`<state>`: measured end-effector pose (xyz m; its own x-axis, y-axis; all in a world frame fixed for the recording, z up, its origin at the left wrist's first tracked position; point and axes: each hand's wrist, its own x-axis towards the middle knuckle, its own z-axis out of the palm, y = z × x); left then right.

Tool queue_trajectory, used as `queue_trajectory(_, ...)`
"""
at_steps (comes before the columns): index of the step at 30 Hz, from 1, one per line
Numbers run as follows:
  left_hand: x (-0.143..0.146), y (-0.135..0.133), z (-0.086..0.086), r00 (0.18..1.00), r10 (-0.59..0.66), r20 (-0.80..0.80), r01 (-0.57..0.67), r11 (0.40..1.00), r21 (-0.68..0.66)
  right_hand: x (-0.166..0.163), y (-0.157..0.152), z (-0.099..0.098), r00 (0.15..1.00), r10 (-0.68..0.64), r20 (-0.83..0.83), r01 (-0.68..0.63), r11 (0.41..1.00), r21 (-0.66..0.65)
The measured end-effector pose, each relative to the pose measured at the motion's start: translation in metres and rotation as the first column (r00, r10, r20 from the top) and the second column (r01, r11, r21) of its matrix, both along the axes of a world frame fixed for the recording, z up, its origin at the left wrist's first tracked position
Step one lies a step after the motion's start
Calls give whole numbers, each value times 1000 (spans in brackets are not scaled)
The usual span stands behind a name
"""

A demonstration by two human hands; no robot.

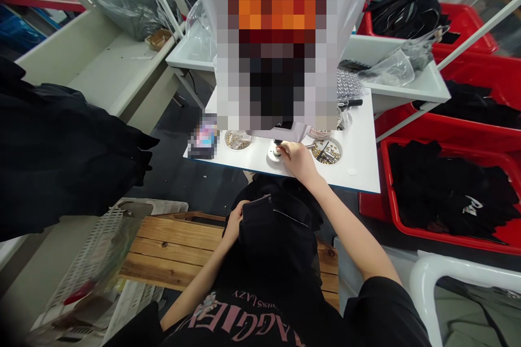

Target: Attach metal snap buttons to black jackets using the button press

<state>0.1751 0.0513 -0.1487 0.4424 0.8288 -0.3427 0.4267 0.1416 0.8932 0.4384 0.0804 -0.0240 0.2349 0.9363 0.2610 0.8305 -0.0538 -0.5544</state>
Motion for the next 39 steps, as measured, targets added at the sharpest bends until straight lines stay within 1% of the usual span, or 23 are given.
queue_trajectory(7, 1, 0, 0, 1000, 19, 17, -18, 1000, -9, 0, -1, 3, 1000, -11, -9, 11, 1000, -19)
queue_trajectory(9, 1, 0, 0, 999, 27, 46, -26, 1000, -14, 0, -2, 5, 1000, -14, -12, 14, 999, -35)
queue_trajectory(11, 0, 1, 4, 993, 58, 103, -55, 998, -33, 0, -7, 7, 1000, -22, -17, 21, 1000, -16)
queue_trajectory(14, -3, 4, 21, 973, 123, 197, -109, 991, -80, -4, -20, 10, 997, -10, -70, 18, 993, 121)
queue_trajectory(16, -5, 5, 38, 961, 103, 256, -78, 991, -107, -12, -34, 10, 988, 22, -154, 5, 986, 169)
queue_trajectory(17, -5, 4, 48, 959, 63, 277, -33, 993, -112, -18, -42, 10, 977, 48, -207, -16, 988, 152)
queue_trajectory(19, -3, 1, 65, 962, -33, 272, 62, 993, -98, -30, -57, 8, 938, 123, -323, -104, 992, 76)
queue_trajectory(20, -2, -1, 73, 966, -63, 250, 86, 993, -81, -36, -64, 6, 909, 170, -381, -167, 985, 41)
queue_trajectory(21, 0, -4, 79, 971, -67, 231, 84, 994, -66, -41, -70, 3, 873, 213, -440, -228, 973, 19)
queue_trajectory(23, 4, -9, 90, 971, -14, 239, 31, 997, -69, -47, -79, -1, 777, 259, -573, -319, 948, -4)
queue_trajectory(26, 8, -13, 103, 943, 67, 325, -25, 991, -131, -44, -89, -4, 612, 233, -756, -389, 921, -31)
queue_trajectory(27, 8, -13, 107, 936, 79, 343, -34, 990, -137, -42, -91, -4, 586, 219, -780, -408, 912, -50)
queue_trajectory(28, 8, -13, 112, 931, 90, 353, -47, 991, -129, -39, -93, -4, 587, 213, -781, -426, 902, -74)
queue_trajectory(29, 9, -11, 116, 926, 105, 363, -66, 991, -119, -36, -95, -4, 614, 217, -759, -442, 891, -103)
queue_trajectory(31, 12, -7, 125, 903, 157, 399, -109, 984, -142, -32, -97, -5, 711, 237, -662, -449, 877, -168)
queue_trajectory(33, 17, -1, 133, 863, 224, 453, -127, 964, -235, -31, -100, -6, 791, 265, -551, -430, 882, -194)
queue_trajectory(35, 22, 6, 141, 823, 273, 499, -120, 941, -316, -32, -105, -1, 827, 263, -496, -389, 905, -169)
queue_trajectory(37, 24, 14, 151, 806, 276, 524, -112, 939, -324, -35, -114, 14, 841, 213, -497, -310, 943, -120)
queue_trajectory(39, 26, 22, 161, 810, 239, 536, -71, 946, -315, -40, -127, 39, 861, 155, -484, -218, 973, -76)
